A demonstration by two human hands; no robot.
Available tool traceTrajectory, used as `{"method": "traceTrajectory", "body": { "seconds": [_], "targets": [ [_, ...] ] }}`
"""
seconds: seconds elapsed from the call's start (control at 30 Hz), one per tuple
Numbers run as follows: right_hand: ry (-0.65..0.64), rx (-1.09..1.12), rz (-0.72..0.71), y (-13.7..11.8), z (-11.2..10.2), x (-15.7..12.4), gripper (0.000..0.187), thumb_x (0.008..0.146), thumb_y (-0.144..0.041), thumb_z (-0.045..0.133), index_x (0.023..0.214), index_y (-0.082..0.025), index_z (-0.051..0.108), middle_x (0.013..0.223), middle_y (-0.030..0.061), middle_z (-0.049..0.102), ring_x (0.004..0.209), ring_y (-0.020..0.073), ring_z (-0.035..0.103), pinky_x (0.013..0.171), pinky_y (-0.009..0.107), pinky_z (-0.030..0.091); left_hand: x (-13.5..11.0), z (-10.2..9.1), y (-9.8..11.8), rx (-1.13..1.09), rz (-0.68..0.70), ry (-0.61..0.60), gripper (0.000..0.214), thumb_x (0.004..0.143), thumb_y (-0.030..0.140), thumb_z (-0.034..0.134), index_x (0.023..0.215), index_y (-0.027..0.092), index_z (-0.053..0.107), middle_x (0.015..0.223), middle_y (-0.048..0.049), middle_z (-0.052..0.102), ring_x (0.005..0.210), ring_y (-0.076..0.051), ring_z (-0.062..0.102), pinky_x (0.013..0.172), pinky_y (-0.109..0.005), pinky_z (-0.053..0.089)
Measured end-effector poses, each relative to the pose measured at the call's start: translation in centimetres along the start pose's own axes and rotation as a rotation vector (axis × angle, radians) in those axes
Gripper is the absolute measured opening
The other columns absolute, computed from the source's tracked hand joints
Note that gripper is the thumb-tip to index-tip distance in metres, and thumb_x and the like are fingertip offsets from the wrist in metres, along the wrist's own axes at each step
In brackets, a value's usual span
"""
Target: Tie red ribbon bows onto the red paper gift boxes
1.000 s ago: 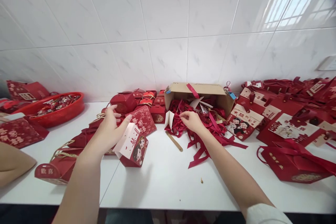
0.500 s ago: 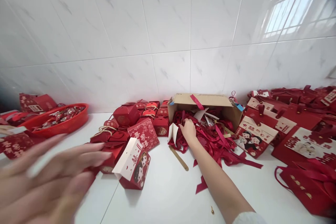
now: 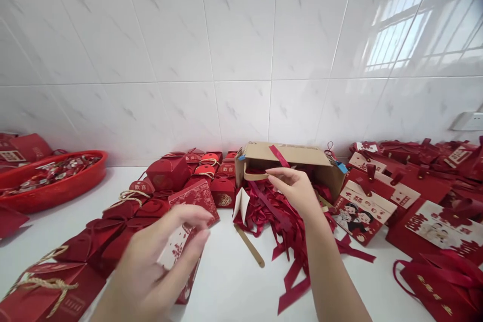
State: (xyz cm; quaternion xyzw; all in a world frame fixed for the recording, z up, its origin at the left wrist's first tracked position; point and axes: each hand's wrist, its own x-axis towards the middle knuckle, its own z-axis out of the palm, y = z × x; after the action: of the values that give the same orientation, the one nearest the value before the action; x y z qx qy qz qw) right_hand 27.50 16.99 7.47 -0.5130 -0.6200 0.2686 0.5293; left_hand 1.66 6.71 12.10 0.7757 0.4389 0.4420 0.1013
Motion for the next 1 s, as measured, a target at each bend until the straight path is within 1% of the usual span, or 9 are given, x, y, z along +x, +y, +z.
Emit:
{"method": "traceTrajectory", "body": {
  "seconds": [0.07, 0.13, 0.23, 0.3, 0.43, 0.53, 0.7, 0.83, 1.0],
  "targets": [
    [-0.055, 0.194, -0.098, -1.6, -0.6, -1.5, 0.024, 0.081, -0.035, 0.066, 0.095, -0.017, 0.073, 0.07, 0.0033, 0.068, 0.058, 0.0123, 0.059, 0.052, 0.024, 0.049, 1.6, 1.1, 0.2, 0.055, 0.086, -0.137, 0.015, 0.084, 0.025, 0.057, 0.096, 0.032, 0.06, 0.085, 0.0019, 0.068, 0.074, -0.017, 0.065, 0.064, -0.024, 0.052],
    [-0.155, 0.383, -0.238, -2.8, -0.9, -2.8, 0.011, 0.079, -0.025, 0.07, 0.087, -0.021, 0.075, 0.076, 0.0034, 0.07, 0.063, 0.0118, 0.061, 0.052, 0.021, 0.05, 2.5, 2.0, 0.2, 0.07, 0.105, -0.206, 0.013, 0.088, 0.021, 0.052, 0.095, 0.028, 0.06, 0.086, 0.0006, 0.068, 0.077, -0.016, 0.064, 0.068, -0.025, 0.051],
    [-0.348, 0.527, -0.442, -3.9, -1.2, -4.3, 0.018, 0.08, -0.013, 0.069, 0.087, -0.027, 0.076, 0.08, 0.0022, 0.072, 0.068, 0.0118, 0.065, 0.053, 0.02, 0.052, 2.8, 2.8, 0.5, -0.019, 0.083, -0.136, 0.011, 0.089, 0.018, 0.051, 0.094, 0.024, 0.059, 0.084, -0.0009, 0.066, 0.073, -0.014, 0.062, 0.067, -0.025, 0.049],
    [-0.451, 0.571, -0.529, -4.3, -1.1, -4.9, 0.024, 0.083, -0.01, 0.065, 0.091, -0.029, 0.076, 0.081, 0.0026, 0.073, 0.069, 0.0117, 0.067, 0.055, 0.019, 0.053, 2.7, 3.1, 1.0, -0.143, 0.129, -0.093, 0.011, 0.087, 0.017, 0.056, 0.095, 0.023, 0.06, 0.084, -0.0011, 0.066, 0.073, -0.014, 0.061, 0.067, -0.024, 0.049],
    [-0.567, 0.583, -0.596, -4.7, -0.8, -5.4, 0.025, 0.087, -0.012, 0.06, 0.099, -0.029, 0.075, 0.082, 0.0041, 0.072, 0.067, 0.0107, 0.067, 0.056, 0.019, 0.052, 2.7, 3.1, 1.9, -0.392, 0.301, -0.212, 0.021, 0.079, 0.019, 0.069, 0.1, 0.023, 0.066, 0.083, -0.003, 0.068, 0.075, -0.015, 0.063, 0.069, -0.025, 0.051],
    [-0.599, 0.574, -0.622, -4.8, -0.6, -5.5, 0.026, 0.086, -0.012, 0.061, 0.101, -0.029, 0.075, 0.08, 0.0041, 0.072, 0.065, 0.0103, 0.065, 0.057, 0.019, 0.051, 2.8, 3.0, 2.1, -0.449, 0.312, -0.257, 0.02, 0.078, 0.018, 0.071, 0.097, 0.023, 0.071, 0.079, -0.0045, 0.068, 0.071, -0.015, 0.063, 0.065, -0.024, 0.052],
    [-0.631, 0.581, -0.623, -4.7, -0.5, -5.7, 0.032, 0.085, -0.008, 0.063, 0.103, -0.031, 0.074, 0.081, 0.0041, 0.071, 0.066, 0.0107, 0.064, 0.058, 0.02, 0.05, 2.6, 2.8, 2.2, -0.449, 0.29, -0.247, 0.013, 0.079, 0.016, 0.07, 0.089, 0.023, 0.074, 0.077, -0.0049, 0.065, 0.069, -0.014, 0.062, 0.062, -0.024, 0.052],
    [-0.614, 0.543, -0.648, -4.7, -0.3, -5.7, 0.032, 0.086, -0.009, 0.061, 0.103, -0.032, 0.074, 0.082, 0.0037, 0.071, 0.065, 0.0105, 0.062, 0.057, 0.021, 0.049, 2.1, 2.7, 2.6, -0.42, 0.23, -0.219, 0.009, 0.079, 0.012, 0.067, 0.083, 0.02, 0.07, 0.076, -0.0029, 0.065, 0.069, -0.012, 0.061, 0.063, -0.023, 0.05],
    [-0.565, 0.396, -0.766, -5.0, -0.2, -5.2, 0.025, 0.094, -0.023, 0.051, 0.091, -0.028, 0.076, 0.076, 0.0041, 0.071, 0.065, 0.0115, 0.059, 0.062, 0.026, 0.046, 1.8, 2.6, 3.0, -0.359, 0.105, -0.254, 0.004, 0.083, 0.017, 0.061, 0.081, 0.02, 0.062, 0.076, 0.0002, 0.063, 0.071, -0.011, 0.059, 0.066, -0.023, 0.048]
  ]
}}
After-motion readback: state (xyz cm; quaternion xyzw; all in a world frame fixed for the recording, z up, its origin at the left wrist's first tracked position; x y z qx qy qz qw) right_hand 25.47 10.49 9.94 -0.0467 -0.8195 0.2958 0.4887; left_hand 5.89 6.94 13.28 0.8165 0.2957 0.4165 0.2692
